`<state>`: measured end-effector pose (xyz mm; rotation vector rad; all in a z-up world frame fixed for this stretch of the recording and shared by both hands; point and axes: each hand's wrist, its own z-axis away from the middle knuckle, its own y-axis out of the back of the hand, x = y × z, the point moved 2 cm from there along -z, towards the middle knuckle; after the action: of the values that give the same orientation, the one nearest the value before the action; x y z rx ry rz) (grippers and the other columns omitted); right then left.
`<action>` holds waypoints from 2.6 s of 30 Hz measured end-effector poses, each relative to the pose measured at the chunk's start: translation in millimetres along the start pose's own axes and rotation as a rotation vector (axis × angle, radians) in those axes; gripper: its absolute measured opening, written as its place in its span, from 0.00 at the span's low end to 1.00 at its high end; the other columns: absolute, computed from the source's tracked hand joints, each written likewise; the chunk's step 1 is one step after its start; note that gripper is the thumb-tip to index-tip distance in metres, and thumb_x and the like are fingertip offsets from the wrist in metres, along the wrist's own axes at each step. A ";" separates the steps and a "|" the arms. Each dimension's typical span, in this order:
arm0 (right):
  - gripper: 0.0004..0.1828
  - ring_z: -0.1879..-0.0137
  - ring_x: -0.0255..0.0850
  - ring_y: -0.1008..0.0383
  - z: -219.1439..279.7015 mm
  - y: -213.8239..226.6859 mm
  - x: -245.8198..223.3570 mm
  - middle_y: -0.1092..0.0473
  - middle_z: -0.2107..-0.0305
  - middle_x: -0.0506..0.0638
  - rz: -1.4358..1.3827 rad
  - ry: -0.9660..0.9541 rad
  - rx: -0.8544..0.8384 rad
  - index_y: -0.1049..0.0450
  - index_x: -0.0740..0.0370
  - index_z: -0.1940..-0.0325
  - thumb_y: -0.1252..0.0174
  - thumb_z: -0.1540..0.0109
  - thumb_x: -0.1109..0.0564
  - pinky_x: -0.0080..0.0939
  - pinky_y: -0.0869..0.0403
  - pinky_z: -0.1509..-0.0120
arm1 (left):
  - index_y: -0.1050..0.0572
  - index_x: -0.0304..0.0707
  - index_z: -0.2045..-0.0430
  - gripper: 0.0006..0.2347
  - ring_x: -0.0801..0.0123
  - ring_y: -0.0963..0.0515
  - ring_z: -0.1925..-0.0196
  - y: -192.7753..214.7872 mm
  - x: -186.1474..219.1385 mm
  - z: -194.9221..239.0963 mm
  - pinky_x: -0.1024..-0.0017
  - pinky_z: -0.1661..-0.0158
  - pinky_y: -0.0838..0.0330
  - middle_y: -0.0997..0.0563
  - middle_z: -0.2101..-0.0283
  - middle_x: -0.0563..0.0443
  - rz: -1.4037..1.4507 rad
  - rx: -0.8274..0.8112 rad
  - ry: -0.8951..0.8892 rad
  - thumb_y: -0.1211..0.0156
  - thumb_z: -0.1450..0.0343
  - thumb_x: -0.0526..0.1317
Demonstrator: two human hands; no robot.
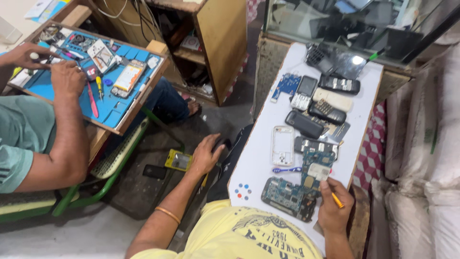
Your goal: The person holds a mobile phone circuit board and uses a small screwdriver to probe and adjust components on the board. The person repeatedly flips the board and works on different sections while another person works at a nearby table.
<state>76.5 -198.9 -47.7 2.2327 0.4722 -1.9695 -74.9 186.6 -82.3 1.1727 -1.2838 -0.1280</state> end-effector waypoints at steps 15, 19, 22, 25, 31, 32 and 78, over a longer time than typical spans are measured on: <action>0.13 0.53 0.31 0.27 0.0 -2.2 2.8 0.23 0.58 0.52 -0.045 -0.035 -0.023 0.24 0.75 0.47 0.41 0.31 0.62 0.28 0.31 0.45 | 0.24 0.33 0.48 0.21 0.46 0.25 0.39 6.9 4.7 -2.6 0.57 0.42 0.31 0.23 0.42 0.38 0.058 -0.052 0.082 0.42 0.28 0.51; 0.12 0.51 0.31 0.26 -0.6 -1.7 5.2 0.23 0.56 0.52 -0.076 -0.014 -0.032 0.25 0.75 0.46 0.41 0.31 0.63 0.29 0.30 0.43 | 0.24 0.33 0.48 0.22 0.47 0.25 0.39 5.8 2.8 -2.7 0.58 0.42 0.30 0.24 0.41 0.37 0.070 -0.059 0.095 0.41 0.29 0.51; 0.12 0.51 0.32 0.26 0.0 -0.8 7.2 0.24 0.56 0.53 -0.072 -0.023 -0.034 0.25 0.75 0.45 0.42 0.30 0.64 0.29 0.30 0.43 | 0.24 0.33 0.47 0.22 0.47 0.24 0.39 6.1 1.6 -1.2 0.58 0.42 0.29 0.24 0.41 0.37 0.066 -0.058 0.093 0.41 0.29 0.51; 0.12 0.50 0.32 0.26 -0.8 -1.7 8.4 0.23 0.55 0.53 -0.116 -0.017 -0.039 0.25 0.75 0.45 0.42 0.31 0.64 0.30 0.29 0.42 | 0.24 0.33 0.47 0.22 0.47 0.25 0.39 5.6 1.4 -2.4 0.58 0.42 0.30 0.24 0.40 0.38 0.065 -0.067 0.107 0.41 0.29 0.52; 0.13 0.51 0.33 0.25 -1.1 -2.3 7.3 0.23 0.56 0.54 -0.118 -0.023 -0.039 0.26 0.76 0.45 0.42 0.31 0.64 0.30 0.29 0.42 | 0.25 0.34 0.45 0.23 0.47 0.27 0.36 4.9 1.9 -2.7 0.57 0.39 0.33 0.25 0.39 0.37 0.037 -0.076 0.113 0.42 0.29 0.52; 0.13 0.51 0.33 0.25 -0.9 -2.5 6.8 0.23 0.56 0.54 -0.125 -0.027 -0.039 0.26 0.76 0.45 0.42 0.31 0.64 0.30 0.29 0.42 | 0.25 0.34 0.45 0.23 0.47 0.27 0.36 5.2 2.1 -2.7 0.57 0.39 0.33 0.25 0.39 0.37 0.036 -0.078 0.117 0.42 0.29 0.53; 0.13 0.52 0.32 0.26 -1.5 -2.3 4.5 0.23 0.57 0.53 -0.075 -0.040 -0.046 0.24 0.74 0.46 0.40 0.31 0.61 0.29 0.29 0.44 | 0.26 0.35 0.44 0.25 0.48 0.27 0.36 9.1 7.3 -4.3 0.57 0.39 0.33 0.27 0.38 0.38 0.028 -0.126 0.193 0.44 0.29 0.55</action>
<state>77.7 -195.5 -51.7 2.1740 0.5985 -2.0134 -73.6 188.7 -70.1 1.0332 -1.1064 -0.0719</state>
